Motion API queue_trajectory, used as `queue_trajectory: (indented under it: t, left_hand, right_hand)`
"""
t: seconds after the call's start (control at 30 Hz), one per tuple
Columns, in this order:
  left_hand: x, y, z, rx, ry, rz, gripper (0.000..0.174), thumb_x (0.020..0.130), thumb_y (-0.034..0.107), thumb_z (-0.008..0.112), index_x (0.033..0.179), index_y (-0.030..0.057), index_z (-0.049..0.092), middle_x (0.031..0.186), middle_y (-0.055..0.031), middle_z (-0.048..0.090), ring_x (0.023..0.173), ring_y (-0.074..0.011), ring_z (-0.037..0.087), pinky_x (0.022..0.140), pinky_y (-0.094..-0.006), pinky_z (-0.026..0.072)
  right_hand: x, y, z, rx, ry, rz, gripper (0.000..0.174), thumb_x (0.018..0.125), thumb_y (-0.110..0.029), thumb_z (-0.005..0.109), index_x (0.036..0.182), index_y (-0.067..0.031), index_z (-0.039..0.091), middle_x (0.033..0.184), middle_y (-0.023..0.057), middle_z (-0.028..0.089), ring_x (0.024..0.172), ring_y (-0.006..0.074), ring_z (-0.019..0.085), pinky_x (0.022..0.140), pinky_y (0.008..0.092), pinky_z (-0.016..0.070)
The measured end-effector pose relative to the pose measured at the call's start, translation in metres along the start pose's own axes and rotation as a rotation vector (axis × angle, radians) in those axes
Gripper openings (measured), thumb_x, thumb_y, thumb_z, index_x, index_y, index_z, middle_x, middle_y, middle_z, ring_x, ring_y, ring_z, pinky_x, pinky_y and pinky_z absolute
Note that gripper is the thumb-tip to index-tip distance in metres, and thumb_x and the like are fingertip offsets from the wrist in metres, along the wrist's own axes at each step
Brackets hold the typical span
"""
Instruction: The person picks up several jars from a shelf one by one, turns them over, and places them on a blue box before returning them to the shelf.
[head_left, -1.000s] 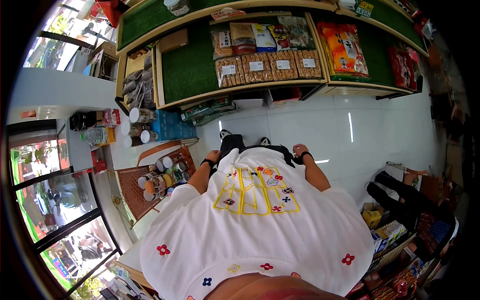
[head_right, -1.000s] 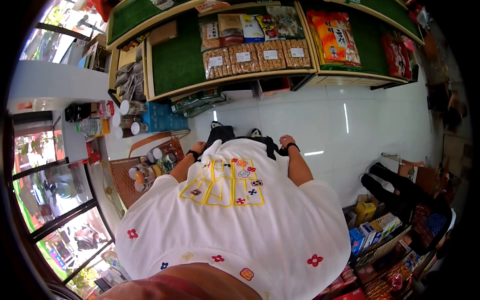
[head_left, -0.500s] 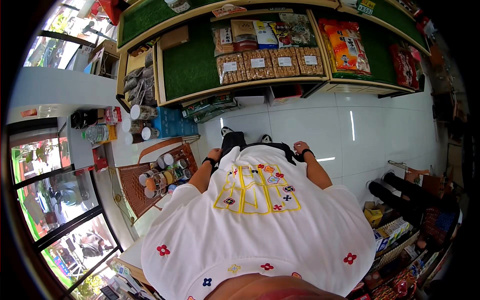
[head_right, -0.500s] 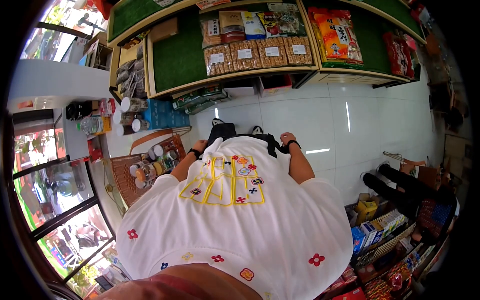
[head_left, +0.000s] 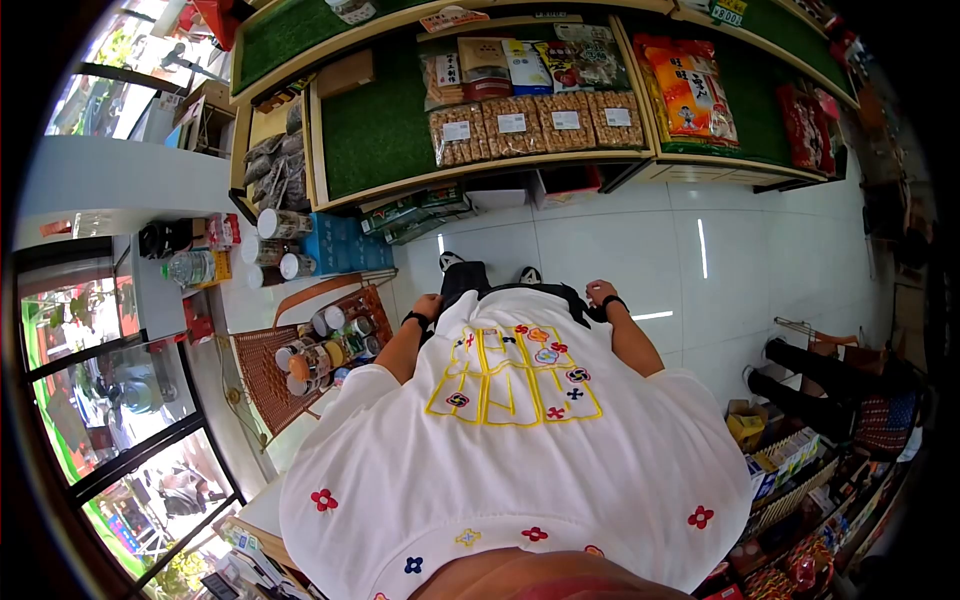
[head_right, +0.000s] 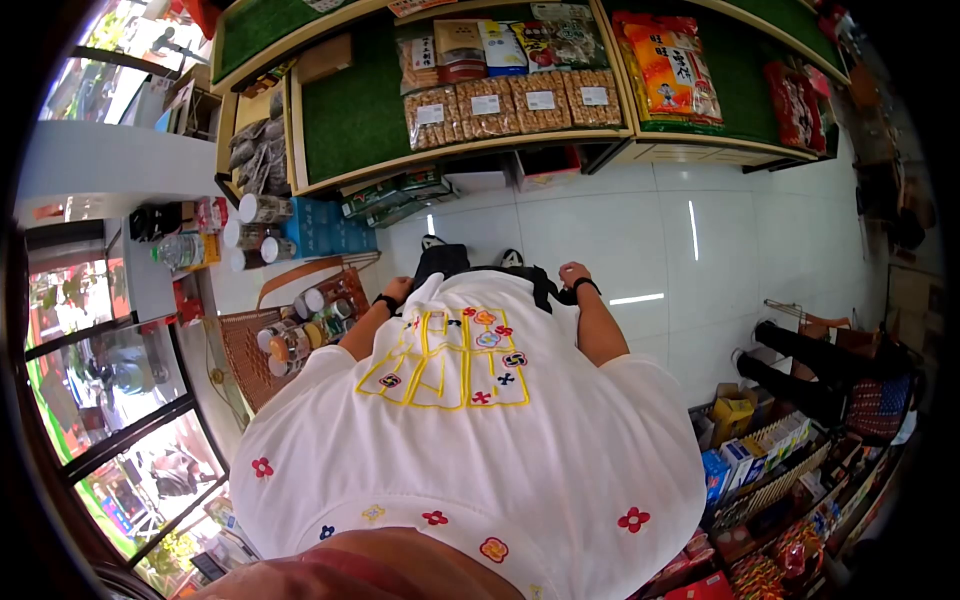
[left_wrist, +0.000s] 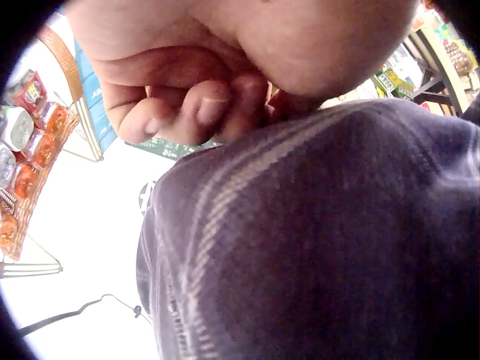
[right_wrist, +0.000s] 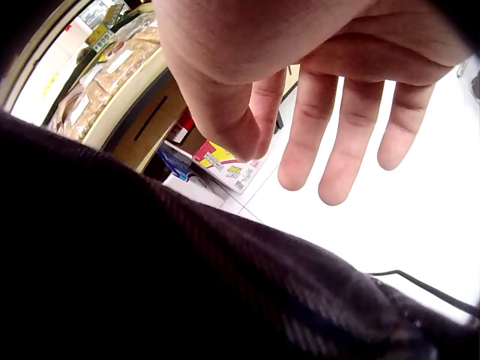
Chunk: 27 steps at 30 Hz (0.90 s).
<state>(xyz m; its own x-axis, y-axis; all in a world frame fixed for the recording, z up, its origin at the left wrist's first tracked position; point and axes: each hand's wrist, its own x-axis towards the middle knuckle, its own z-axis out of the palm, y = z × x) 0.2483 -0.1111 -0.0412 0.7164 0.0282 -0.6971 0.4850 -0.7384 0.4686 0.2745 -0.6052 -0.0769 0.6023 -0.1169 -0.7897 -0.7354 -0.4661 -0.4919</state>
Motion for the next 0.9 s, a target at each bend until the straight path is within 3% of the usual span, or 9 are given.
queue_trajectory:
  t: [0.5,0.9]
  left_hand:
    - [-0.011,0.008,-0.003,0.002,0.050,-0.002,0.039,0.087,0.039,0.045,0.093,0.0073,0.067,0.095,-0.0178,0.066,0.091,-0.0356,0.061,0.082,-0.0403,0.0470]
    - [-0.014,0.017,-0.007,-0.020,0.020,-0.048,0.039,0.086,0.038,0.045,0.095,0.0081,0.068,0.097,-0.0181,0.066,0.093,-0.0348,0.061,0.084,-0.0399,0.0462]
  right_hand:
    - [0.002,0.003,0.004,0.014,-0.021,-0.019,0.018,0.080,-0.018,0.060,0.092,-0.0055,0.063,0.076,0.0070,0.066,0.058,0.0166,0.062,0.054,0.0277,0.0525]
    - [0.004,0.007,0.004,0.028,-0.031,-0.026,0.016,0.081,-0.015,0.059,0.094,-0.0060,0.063,0.078,0.0078,0.065,0.062,0.0163,0.061,0.053,0.0281,0.0515]
